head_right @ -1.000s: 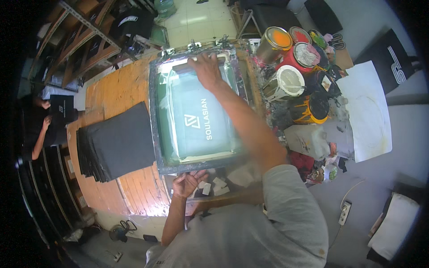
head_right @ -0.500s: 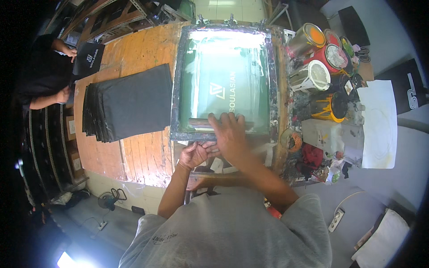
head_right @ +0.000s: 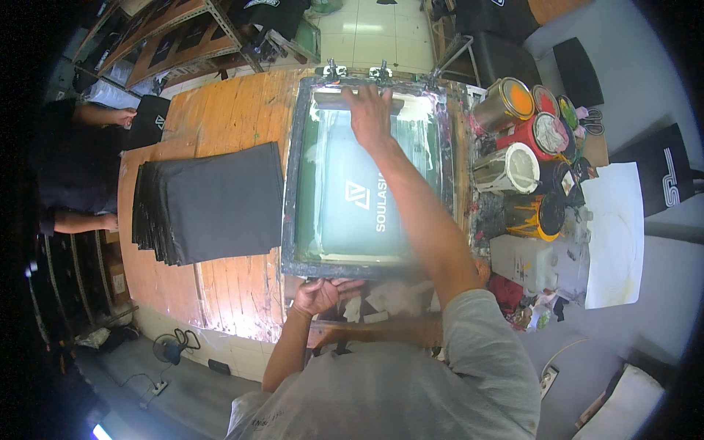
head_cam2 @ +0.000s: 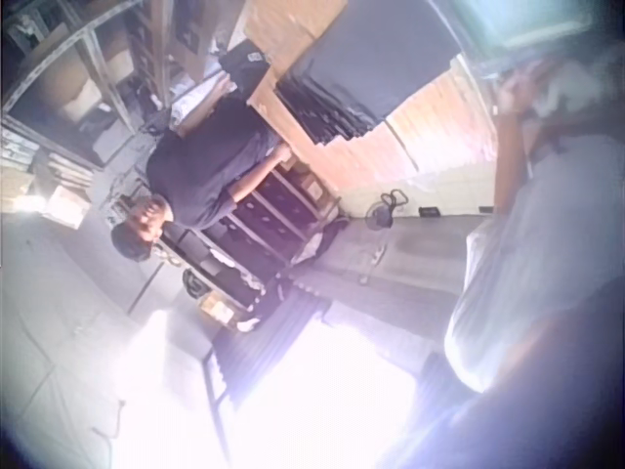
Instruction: The person performs screen printing on black bags by placing a bag on a flat surface, lowering a screen over it, and using a squeegee to apply white ink before lifting the screen and setting the printed bag aside.
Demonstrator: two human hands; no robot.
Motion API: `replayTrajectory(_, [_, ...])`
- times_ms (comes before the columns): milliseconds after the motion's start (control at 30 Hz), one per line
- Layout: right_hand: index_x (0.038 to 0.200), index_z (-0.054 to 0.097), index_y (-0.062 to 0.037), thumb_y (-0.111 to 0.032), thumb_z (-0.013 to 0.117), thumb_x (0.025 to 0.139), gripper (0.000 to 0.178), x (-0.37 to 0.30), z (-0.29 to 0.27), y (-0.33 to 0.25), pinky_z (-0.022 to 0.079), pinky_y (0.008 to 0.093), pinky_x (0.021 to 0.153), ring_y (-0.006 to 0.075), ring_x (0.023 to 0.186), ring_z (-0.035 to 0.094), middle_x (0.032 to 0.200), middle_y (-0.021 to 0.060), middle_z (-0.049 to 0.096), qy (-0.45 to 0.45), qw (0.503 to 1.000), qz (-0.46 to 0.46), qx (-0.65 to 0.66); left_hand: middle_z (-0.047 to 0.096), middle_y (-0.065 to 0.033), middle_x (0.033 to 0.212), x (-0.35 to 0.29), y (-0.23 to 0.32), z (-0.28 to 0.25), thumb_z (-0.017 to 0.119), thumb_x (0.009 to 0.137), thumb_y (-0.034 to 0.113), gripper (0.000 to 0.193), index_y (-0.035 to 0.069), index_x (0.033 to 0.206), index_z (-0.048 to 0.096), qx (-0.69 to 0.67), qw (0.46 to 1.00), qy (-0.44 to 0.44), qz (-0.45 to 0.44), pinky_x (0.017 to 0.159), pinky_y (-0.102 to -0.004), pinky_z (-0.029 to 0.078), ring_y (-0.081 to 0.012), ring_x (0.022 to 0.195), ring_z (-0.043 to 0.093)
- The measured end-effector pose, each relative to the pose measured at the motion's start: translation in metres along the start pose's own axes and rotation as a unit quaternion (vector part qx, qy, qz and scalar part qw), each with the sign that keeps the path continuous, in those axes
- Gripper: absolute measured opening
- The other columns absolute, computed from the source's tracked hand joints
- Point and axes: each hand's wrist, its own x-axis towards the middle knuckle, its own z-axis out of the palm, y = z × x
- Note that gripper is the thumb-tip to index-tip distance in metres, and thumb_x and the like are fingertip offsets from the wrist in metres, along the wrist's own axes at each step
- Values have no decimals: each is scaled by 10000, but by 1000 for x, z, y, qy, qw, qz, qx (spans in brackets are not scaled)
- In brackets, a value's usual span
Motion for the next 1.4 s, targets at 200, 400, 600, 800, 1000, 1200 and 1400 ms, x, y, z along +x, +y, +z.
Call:
replayTrajectory(200, [1240,665,-166,84,657,754,546,7,1,41,360,462,855,277,1032,576,980,78,594,-3,998,40,-47,612,-146,1451,2,2,6,767,895,362,732,76,1507,483,-27,998,52,-2,1225,-689,168,-528,1476,335])
replayTrajectory(400, [1244,661,-170,96,676,724,584,1,2,43,362,457,866,282,1025,569,993,77,593,-5,999,25,-22,558,-166,1504,1,0,1,762,896,360,787,65,1544,428,-28,999,15,-2,1220,-689,178,-524,1481,331])
replayTrajectory(600, [1249,662,-135,77,673,746,546,27,22,11,383,475,910,293,1087,587,1117,109,641,23,1000,-11,7,428,-233,1591,0,1,1,765,878,416,855,56,1561,399,-20,1000,10,-6,1243,-623,202,-489,1503,315])
replayTrajectory(800, [1260,662,-145,67,655,771,533,11,2,43,381,479,919,284,1089,582,1049,102,627,-40,998,-38,4,565,-156,1455,-1,0,0,744,877,408,816,71,1546,421,-7,1000,21,-6,1232,-664,149,-497,1508,292])
replayTrajectory(1000, [1268,656,-147,71,661,764,549,-18,-14,72,369,474,900,269,1086,564,1041,99,621,-58,995,40,-71,437,-187,1605,-1,0,-4,718,872,459,888,70,1588,365,4,1000,19,-17,1231,-660,113,-490,1533,235])
replayTrajectory(1200, [1281,654,-138,85,654,757,569,-5,-15,70,373,488,908,294,1103,579,1065,111,637,-23,999,21,-28,428,-205,1606,-3,0,-4,732,866,438,895,79,1595,356,9,999,44,-24,1224,-669,141,-500,1527,245])
replayTrajectory(1400, [1316,629,-133,95,652,750,611,-41,-56,49,369,477,901,295,1029,580,1018,102,622,-37,998,52,-18,428,-211,1602,-3,-2,-9,746,859,418,898,85,1595,354,-2,999,39,-10,1214,-676,181,-511,1513,272])
